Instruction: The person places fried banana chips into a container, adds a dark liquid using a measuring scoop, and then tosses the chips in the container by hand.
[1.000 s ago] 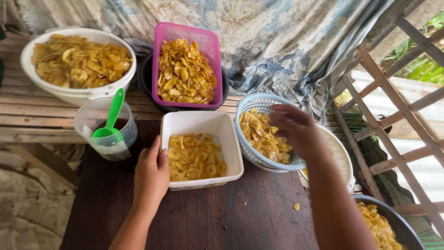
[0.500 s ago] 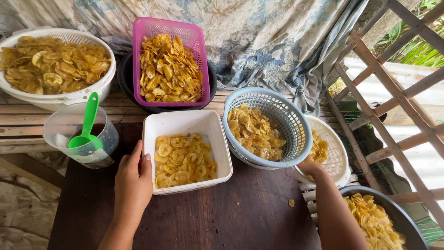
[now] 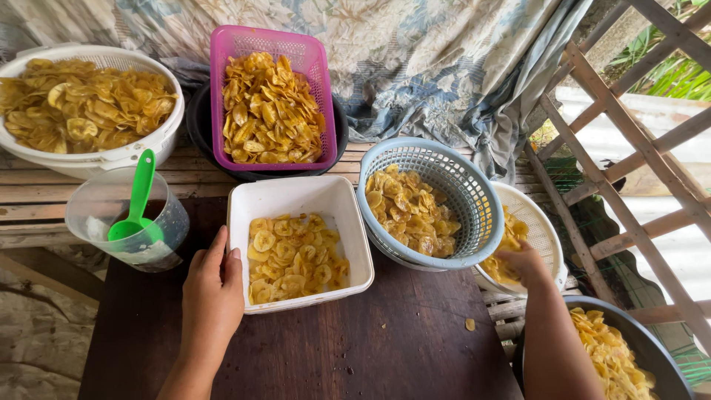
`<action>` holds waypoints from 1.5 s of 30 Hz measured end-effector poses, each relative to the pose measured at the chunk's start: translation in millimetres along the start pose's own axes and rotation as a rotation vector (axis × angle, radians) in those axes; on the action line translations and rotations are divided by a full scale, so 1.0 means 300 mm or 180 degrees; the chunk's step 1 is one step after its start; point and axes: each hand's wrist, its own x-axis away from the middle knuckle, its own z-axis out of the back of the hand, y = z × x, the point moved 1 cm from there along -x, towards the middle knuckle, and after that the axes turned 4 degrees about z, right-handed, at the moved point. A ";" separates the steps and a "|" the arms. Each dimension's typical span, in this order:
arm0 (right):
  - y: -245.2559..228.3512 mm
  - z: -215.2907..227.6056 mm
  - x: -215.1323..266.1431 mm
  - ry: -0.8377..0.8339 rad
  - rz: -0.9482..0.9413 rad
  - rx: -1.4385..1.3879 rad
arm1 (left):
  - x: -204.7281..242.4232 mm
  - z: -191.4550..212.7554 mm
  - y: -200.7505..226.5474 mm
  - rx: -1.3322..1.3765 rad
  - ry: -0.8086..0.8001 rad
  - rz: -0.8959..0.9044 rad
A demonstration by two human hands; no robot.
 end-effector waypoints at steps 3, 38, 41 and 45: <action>-0.016 0.063 0.002 0.0202 -0.0127 0.0374 | -0.006 -0.007 -0.016 -0.0017 0.0041 -0.0130; -0.787 -0.817 1.080 -0.1482 0.3550 0.1524 | 0.014 0.074 0.071 -0.0404 -0.0283 -0.0083; -0.818 -0.806 1.128 -0.1790 0.3617 0.2274 | 0.051 0.180 0.113 -0.0735 -0.0085 -0.0204; -0.870 -0.825 1.194 -0.1745 0.3710 0.3079 | 0.037 0.377 0.072 -0.0538 0.0712 -0.0438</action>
